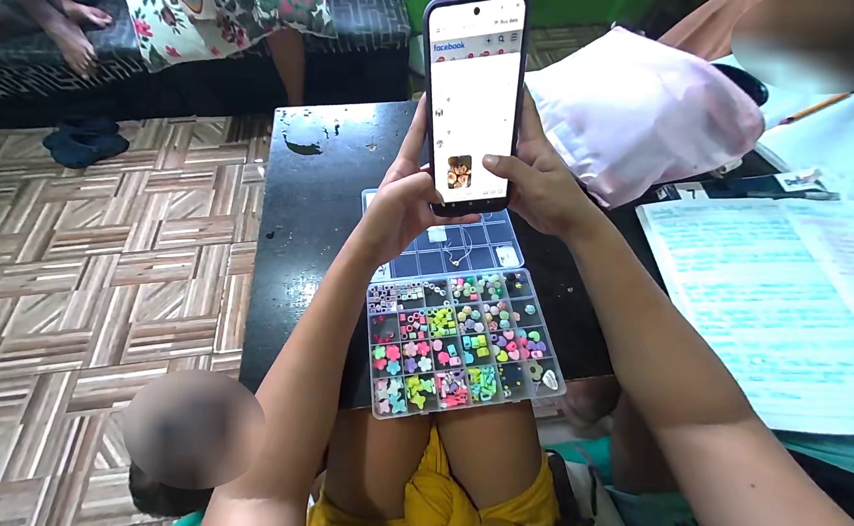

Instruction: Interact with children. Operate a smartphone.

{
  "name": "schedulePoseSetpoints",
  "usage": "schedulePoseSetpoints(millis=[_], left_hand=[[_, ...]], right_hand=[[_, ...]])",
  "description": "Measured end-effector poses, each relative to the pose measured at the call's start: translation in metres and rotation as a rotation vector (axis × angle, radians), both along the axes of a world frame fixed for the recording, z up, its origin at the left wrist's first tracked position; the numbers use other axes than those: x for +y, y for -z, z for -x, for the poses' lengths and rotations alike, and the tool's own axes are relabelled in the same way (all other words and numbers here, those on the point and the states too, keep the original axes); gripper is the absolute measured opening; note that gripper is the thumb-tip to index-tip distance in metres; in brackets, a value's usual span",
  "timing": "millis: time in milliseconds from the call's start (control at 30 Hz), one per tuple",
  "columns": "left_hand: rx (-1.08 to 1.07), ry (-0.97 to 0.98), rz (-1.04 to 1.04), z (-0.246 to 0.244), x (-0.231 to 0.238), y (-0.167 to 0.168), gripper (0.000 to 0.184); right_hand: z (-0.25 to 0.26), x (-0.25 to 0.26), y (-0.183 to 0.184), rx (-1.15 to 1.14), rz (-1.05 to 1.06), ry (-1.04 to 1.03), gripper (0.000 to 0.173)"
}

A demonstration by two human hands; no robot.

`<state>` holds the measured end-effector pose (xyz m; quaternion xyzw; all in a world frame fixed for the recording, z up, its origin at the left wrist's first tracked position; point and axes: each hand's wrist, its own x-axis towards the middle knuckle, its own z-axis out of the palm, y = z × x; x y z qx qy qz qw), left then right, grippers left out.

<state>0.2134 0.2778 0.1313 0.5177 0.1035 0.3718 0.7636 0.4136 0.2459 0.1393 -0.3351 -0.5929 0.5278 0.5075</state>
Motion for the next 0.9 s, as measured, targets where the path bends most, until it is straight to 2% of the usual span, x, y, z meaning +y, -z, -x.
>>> schedulePoseSetpoints(millis=[100, 300, 500, 600, 767, 900], left_hand=[[0.005, 0.002, 0.009, -0.0003, 0.0007, 0.0003, 0.094], [0.003, 0.002, 0.012, -0.0002, 0.0001, -0.0006, 0.096], [0.016, -0.008, 0.001, 0.0003, -0.0011, -0.0013, 0.093], [0.019, -0.004, 0.007, 0.0002, -0.0009, -0.0017, 0.094], [-0.002, 0.009, 0.012, 0.0002, 0.0009, 0.0004, 0.095], [0.016, -0.001, 0.009, -0.0002, -0.0005, -0.0014, 0.096]], right_hand=[[-0.0007, 0.0006, 0.0017, 0.011, -0.021, -0.015, 0.082], [-0.0026, 0.0013, 0.0050, -0.002, -0.075, -0.037, 0.100], [-0.0022, 0.0010, 0.0050, -0.024, -0.068, -0.034, 0.105], [-0.0019, 0.0008, 0.0048, -0.026, -0.049, -0.022, 0.102], [-0.0009, 0.0020, 0.0028, 0.054, 0.020, -0.035, 0.081], [-0.0016, 0.0012, 0.0039, 0.008, -0.034, -0.037, 0.097]])
